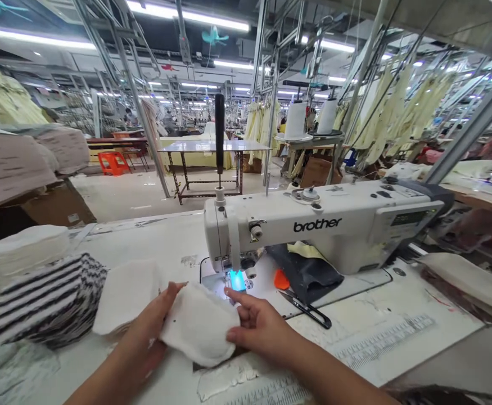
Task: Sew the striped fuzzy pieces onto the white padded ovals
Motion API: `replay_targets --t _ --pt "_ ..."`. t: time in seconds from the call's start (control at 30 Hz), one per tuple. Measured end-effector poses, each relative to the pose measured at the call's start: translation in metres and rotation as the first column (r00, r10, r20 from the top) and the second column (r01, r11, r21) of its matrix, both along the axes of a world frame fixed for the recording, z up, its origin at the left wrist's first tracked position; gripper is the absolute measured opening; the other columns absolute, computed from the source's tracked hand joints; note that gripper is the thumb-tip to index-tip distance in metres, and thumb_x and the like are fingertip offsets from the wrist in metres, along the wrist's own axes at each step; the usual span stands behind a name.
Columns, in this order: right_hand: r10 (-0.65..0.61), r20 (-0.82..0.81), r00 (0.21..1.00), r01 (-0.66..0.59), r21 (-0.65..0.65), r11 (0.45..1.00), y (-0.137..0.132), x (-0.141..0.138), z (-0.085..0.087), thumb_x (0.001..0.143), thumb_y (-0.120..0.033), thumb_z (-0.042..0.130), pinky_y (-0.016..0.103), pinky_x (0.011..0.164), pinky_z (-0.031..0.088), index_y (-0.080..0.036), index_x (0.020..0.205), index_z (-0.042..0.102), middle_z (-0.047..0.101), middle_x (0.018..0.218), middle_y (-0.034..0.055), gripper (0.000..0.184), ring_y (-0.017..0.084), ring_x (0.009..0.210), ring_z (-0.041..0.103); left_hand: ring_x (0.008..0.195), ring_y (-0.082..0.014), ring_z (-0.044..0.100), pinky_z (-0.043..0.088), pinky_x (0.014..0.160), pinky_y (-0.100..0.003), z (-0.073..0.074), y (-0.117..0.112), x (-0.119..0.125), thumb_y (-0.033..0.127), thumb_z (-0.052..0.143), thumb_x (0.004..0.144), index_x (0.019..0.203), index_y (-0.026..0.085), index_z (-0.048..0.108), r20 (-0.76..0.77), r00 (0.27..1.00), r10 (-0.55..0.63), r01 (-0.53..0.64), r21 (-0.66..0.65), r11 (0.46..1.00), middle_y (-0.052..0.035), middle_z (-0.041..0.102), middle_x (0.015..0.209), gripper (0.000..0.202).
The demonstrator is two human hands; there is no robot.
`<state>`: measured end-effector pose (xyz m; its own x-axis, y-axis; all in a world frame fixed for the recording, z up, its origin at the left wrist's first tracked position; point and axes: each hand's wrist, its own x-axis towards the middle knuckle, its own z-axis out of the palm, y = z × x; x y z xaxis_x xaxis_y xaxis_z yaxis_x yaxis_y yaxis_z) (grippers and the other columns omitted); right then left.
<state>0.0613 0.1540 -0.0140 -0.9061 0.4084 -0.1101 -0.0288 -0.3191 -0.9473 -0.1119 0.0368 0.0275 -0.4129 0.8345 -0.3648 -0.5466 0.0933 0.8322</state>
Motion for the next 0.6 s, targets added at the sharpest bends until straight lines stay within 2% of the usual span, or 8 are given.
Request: replay_targets --t 0.07,0.17,0.33,0.43,0.5,0.57,0.6 --pt "0.014 0.022 1.0 -0.013 -0.048 0.999 0.001 0.001 -0.001 0.064 -0.043 0.08 0.029 0.071 0.049 -0.018 0.137 0.036 0.061 0.079 0.0007 0.088 0.016 0.074 0.062 0.067 -0.0169 0.062 0.048 0.058 -0.024 -0.001 0.0 0.002 0.044 0.077 0.063 0.105 0.02 0.054 -0.012 1.0 -0.019 0.019 0.001 1.0 -0.0032 0.065 0.085 0.053" --pt "-0.022 0.05 0.998 0.027 -0.096 0.995 0.002 0.002 0.003 0.075 -0.054 0.068 0.029 0.061 0.05 -0.018 0.137 0.035 0.061 0.069 -0.0003 0.08 0.015 0.06 0.062 0.069 -0.017 0.063 0.049 0.058 -0.023 -0.002 -0.001 0.002 0.037 0.079 0.063 0.107 0.021 0.052 -0.034 0.999 -0.014 0.013 -0.022 1.0 -0.0034 0.066 0.085 0.054" --pt "-0.097 0.01 0.995 0.097 -0.153 0.983 -0.002 0.001 0.011 0.075 -0.065 0.059 0.029 0.058 0.049 -0.017 0.136 0.035 0.064 0.071 0.0036 0.082 0.016 0.058 0.062 0.065 -0.0157 0.063 0.05 0.057 -0.022 -0.006 -0.001 -0.002 0.036 0.078 0.063 0.104 0.02 0.053 -0.029 1.0 -0.009 0.008 -0.034 0.999 -0.003 0.066 0.081 0.051" --pt "-0.082 0.015 0.996 0.084 -0.146 0.986 -0.002 -0.001 0.011 0.075 -0.068 0.058 0.03 0.059 0.049 -0.016 0.136 0.032 0.065 0.073 0.0049 0.084 0.017 0.059 0.062 0.064 -0.0146 0.062 0.05 0.057 -0.022 -0.009 0.0 -0.005 0.035 0.08 0.061 0.101 0.021 0.053 -0.014 1.0 -0.003 0.002 -0.04 0.999 -0.0014 0.065 0.079 0.05" --pt "-0.082 0.017 0.996 0.084 -0.128 0.988 -0.001 -0.001 0.012 0.074 -0.068 0.058 0.029 0.058 0.048 -0.017 0.135 0.032 0.062 0.071 0.0025 0.084 0.016 0.057 0.06 0.062 -0.0142 0.06 0.049 0.057 -0.022 -0.009 0.0 -0.007 0.038 0.08 0.06 0.099 0.022 0.054 -0.01 1.0 -0.009 0.009 -0.052 0.999 -0.0004 0.065 0.078 0.05" --pt "-0.094 0.031 0.995 0.095 -0.052 0.994 0.0 0.001 0.014 0.072 -0.065 0.063 0.029 0.06 0.047 -0.018 0.129 0.038 0.059 0.072 0.0006 0.078 0.015 0.058 0.058 0.06 -0.014 0.058 0.046 0.054 -0.021 -0.008 -0.002 -0.007 0.043 0.078 0.061 0.095 0.021 0.055 -0.032 0.999 -0.019 0.017 -0.066 0.998 0.0003 0.063 0.074 0.046" --pt "-0.132 0.041 0.99 0.131 0.033 0.991 -0.001 0.003 0.015 0.07 -0.062 0.066 0.028 0.062 0.047 -0.019 0.121 0.044 0.058 0.075 0.0007 0.07 0.014 0.061 0.057 0.059 -0.0138 0.056 0.044 0.052 -0.02 -0.006 -0.003 -0.005 0.046 0.076 0.062 0.091 0.021 0.055 -0.056 0.998 -0.012 0.008 -0.064 0.998 0.001 0.061 0.071 0.044"
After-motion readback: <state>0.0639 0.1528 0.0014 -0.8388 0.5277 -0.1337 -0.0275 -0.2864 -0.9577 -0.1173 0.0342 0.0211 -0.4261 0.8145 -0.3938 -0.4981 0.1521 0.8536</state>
